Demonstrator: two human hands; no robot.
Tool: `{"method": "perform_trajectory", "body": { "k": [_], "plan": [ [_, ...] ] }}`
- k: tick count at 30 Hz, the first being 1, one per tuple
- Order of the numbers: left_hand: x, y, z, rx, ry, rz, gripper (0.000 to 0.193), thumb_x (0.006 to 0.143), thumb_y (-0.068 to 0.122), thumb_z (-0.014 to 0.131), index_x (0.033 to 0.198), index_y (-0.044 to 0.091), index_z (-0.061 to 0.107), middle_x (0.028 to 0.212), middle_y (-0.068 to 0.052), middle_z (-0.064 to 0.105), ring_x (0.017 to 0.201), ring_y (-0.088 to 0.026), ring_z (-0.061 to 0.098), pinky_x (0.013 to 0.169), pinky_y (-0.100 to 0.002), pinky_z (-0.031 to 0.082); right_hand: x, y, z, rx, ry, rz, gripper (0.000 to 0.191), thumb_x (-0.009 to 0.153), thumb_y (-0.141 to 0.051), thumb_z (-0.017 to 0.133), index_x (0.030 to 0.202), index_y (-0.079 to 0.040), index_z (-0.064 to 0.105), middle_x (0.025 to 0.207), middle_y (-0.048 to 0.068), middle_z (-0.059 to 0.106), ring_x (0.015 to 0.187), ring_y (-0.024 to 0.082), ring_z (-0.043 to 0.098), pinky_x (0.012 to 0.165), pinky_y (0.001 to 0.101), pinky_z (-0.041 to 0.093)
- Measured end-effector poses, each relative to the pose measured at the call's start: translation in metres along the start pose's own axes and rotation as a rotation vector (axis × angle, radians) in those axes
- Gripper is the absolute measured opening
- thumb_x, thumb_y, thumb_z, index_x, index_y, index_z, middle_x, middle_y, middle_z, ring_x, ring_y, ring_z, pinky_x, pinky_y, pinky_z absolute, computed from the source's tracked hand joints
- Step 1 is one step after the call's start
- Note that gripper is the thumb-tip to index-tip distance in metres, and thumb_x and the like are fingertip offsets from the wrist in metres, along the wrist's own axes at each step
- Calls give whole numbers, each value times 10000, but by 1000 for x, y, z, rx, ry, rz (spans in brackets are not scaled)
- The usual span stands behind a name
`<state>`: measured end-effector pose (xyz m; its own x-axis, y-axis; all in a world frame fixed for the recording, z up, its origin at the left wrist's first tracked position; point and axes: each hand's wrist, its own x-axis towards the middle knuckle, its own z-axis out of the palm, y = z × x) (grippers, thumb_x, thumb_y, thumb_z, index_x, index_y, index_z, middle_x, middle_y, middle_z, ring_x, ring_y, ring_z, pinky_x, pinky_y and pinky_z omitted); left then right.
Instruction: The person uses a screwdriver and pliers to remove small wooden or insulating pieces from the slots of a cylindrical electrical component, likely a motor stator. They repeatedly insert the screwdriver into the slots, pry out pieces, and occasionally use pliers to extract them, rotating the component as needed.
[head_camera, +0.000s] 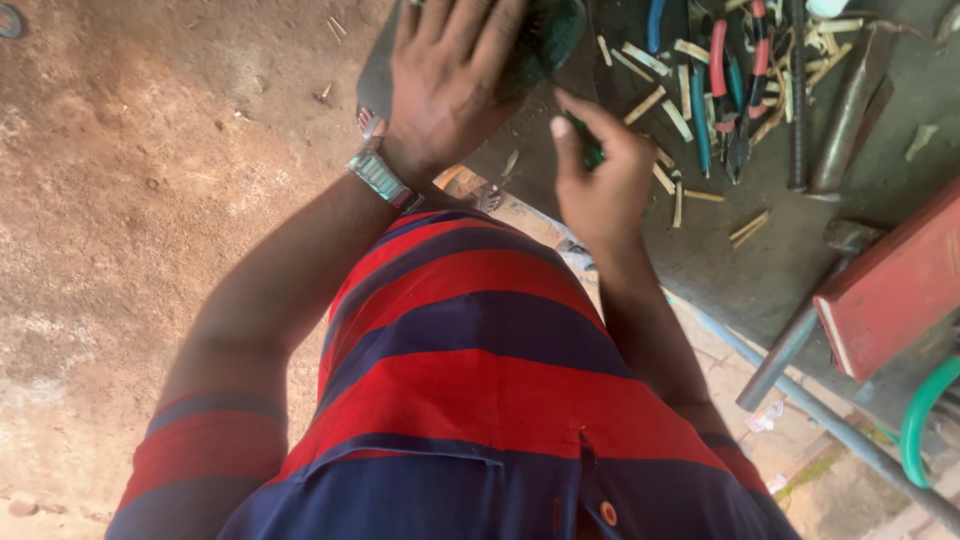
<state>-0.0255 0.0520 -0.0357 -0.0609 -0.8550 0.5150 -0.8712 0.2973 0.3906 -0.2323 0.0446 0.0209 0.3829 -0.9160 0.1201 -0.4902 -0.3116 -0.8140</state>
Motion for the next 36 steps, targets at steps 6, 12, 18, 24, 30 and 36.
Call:
{"method": "perform_trajectory", "body": {
  "k": [6,12,18,24,30,36],
  "plan": [
    [-1,-2,0,20,33,56,941,787,410,887,1538,79,427,1494,-104,526,1381,-315,497,1142,-558,410,14,18,-23,156,-148,185,235,1028,-49,715,1260,-32,746,782,-15,640,681,25,531,607,209,415],
    [-3,-11,-7,-12,18,85,906,869,458,883,1547,75,420,1508,-111,504,1397,-319,490,1137,-545,416,26,17,-32,153,-242,200,238,1011,-40,726,1248,-44,753,756,-34,641,641,24,512,574,200,393],
    [-4,-9,-8,16,-4,102,922,832,384,841,1584,86,398,1507,-82,496,1386,-287,482,1146,-514,421,28,18,-36,134,-271,169,233,1017,-34,734,1249,-37,757,759,-22,641,660,27,523,594,208,404],
    [-7,-19,-7,9,-32,156,987,781,447,869,1578,88,409,1513,-77,504,1417,-293,495,1130,-523,445,31,25,-37,244,-301,222,243,1019,-27,727,1260,-37,752,754,-32,623,633,15,492,558,201,371],
    [-15,-31,2,14,3,229,1034,744,426,890,1580,82,388,1508,-96,490,1439,-303,482,1118,-515,463,32,32,-39,453,-333,457,260,979,-44,709,1237,-37,742,708,-33,599,506,-5,412,426,180,284],
    [-15,-30,8,52,-1,80,1048,731,374,917,1578,88,370,1516,-107,478,1415,-318,486,1086,-501,483,28,38,-25,559,-259,425,264,988,-63,702,1248,-27,726,759,-21,628,532,4,429,436,174,288]
  ]
}}
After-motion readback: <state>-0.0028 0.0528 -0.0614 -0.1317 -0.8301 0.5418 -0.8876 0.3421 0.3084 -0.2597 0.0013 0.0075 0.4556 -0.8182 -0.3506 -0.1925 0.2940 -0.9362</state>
